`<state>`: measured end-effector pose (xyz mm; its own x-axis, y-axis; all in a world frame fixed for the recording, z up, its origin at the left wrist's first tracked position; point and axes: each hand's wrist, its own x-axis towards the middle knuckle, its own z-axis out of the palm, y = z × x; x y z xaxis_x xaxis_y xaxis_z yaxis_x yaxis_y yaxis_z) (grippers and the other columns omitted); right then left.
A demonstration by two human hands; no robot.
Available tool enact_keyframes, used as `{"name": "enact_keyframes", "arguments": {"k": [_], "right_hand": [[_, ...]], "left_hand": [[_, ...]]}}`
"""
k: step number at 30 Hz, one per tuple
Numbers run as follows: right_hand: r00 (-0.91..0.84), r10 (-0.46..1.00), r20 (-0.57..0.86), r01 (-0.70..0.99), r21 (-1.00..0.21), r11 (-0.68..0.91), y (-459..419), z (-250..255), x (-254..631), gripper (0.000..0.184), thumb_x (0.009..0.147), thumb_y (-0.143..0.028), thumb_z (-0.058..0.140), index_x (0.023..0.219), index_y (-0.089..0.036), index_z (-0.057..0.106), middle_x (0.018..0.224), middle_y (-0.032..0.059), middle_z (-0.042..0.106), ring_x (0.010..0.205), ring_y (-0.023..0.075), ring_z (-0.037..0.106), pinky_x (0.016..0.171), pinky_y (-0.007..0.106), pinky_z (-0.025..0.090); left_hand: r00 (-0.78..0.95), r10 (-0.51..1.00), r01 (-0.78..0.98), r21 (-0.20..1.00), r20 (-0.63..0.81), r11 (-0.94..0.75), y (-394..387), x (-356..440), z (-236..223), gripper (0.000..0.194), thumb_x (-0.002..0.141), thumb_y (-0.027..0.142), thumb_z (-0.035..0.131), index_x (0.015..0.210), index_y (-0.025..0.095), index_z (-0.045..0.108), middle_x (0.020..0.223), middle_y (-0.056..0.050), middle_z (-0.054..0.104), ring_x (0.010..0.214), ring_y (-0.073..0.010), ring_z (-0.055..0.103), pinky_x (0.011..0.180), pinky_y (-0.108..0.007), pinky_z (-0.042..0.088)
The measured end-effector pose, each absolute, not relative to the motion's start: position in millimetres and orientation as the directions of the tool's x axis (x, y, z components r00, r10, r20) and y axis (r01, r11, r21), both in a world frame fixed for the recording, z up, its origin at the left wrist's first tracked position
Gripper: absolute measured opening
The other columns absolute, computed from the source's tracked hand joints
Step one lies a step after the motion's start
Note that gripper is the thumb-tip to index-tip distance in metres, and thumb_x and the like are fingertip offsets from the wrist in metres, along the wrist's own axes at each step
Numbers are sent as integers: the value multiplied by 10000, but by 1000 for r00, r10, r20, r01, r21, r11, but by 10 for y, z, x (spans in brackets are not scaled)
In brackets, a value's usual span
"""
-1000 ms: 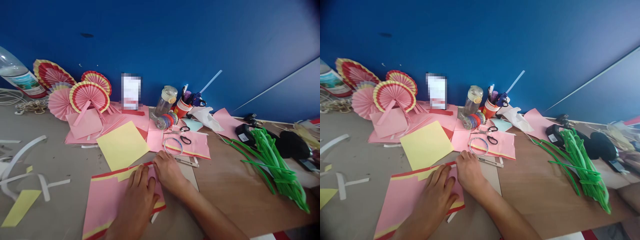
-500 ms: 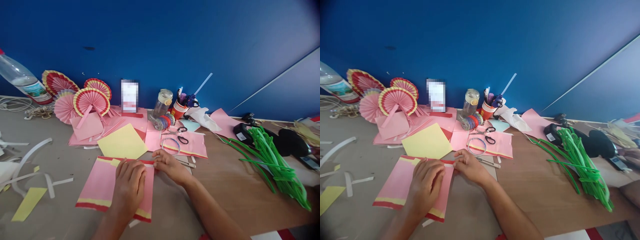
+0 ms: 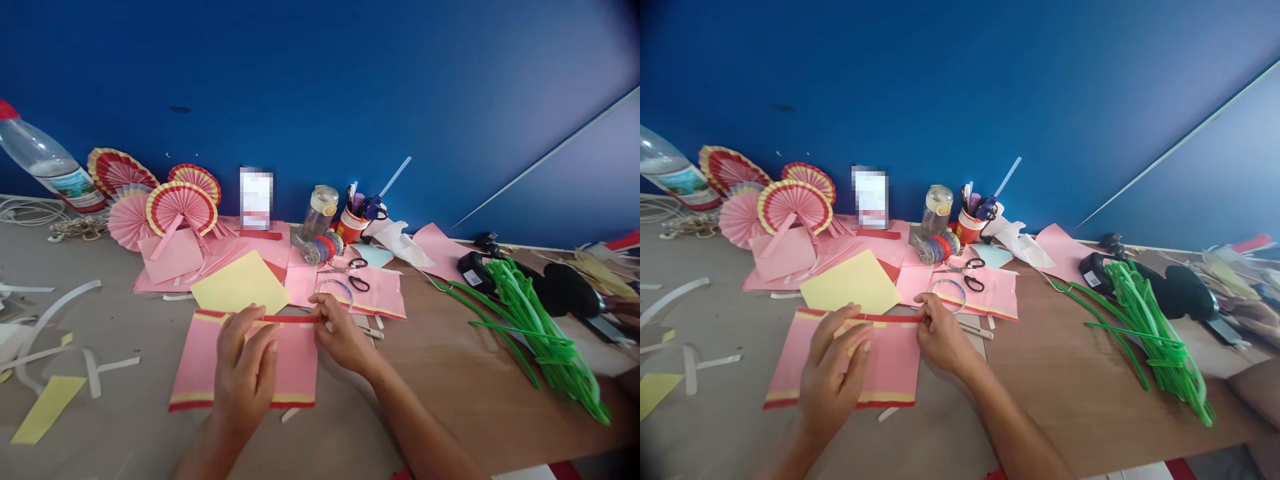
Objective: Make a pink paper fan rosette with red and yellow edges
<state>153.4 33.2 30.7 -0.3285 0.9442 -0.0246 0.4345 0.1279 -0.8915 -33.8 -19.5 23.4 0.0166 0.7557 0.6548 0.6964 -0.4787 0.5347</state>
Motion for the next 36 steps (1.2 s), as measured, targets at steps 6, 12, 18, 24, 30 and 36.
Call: {"name": "enact_keyframes", "arguments": {"k": [6,12,18,24,30,36], "right_hand": [[-553,832,-38,420,-875,239,230,493,1594,508,769,-60,454,1246,-234,435,893,-1,574,800,130,531,764,273,432],[-562,824,-75,66,-997,-46,241,504,1587,430,786,-223,581,1202,-190,474,998,46,580,839,130,551,786,294,453],[-467,845,-262,113,-965,-237,170,421,1429,63,731,-204,588,782,-176,562,693,-41,534,624,87,469,596,214,374],[-141,985,-100,245,-967,-64,72,371,1251,97,772,-216,511,682,-180,506,632,-35,504,589,102,457,551,215,376],[-143,930,340,415,-832,368,-39,353,1190,118,847,-145,469,775,-186,553,720,12,605,671,130,561,618,241,455],[-219,774,595,521,-599,608,-64,249,1171,143,864,-83,482,890,-190,573,829,61,646,780,173,581,697,318,497]], "left_hand": [[183,876,710,556,447,-432,-157,-343,263,365,866,250,548,1225,229,488,1149,-77,643,1272,-277,426,1092,-578,237],[181,965,656,707,189,-262,-150,-342,304,161,908,205,414,876,244,567,852,31,673,838,-141,622,1124,-566,107],[103,954,673,687,280,-274,-107,-364,267,128,892,217,447,923,240,570,874,14,677,829,-153,635,1108,-508,210],[-4,708,776,449,706,-443,-197,-281,312,193,800,87,574,932,223,611,918,-54,647,900,-203,600,928,-425,409],[44,933,467,819,356,-335,-232,-167,368,139,865,136,485,894,215,596,834,-15,668,766,-132,630,666,-217,497],[-69,995,326,944,75,-49,-228,-146,371,100,809,194,505,770,206,597,719,17,629,672,-120,600,623,-206,482]]}}
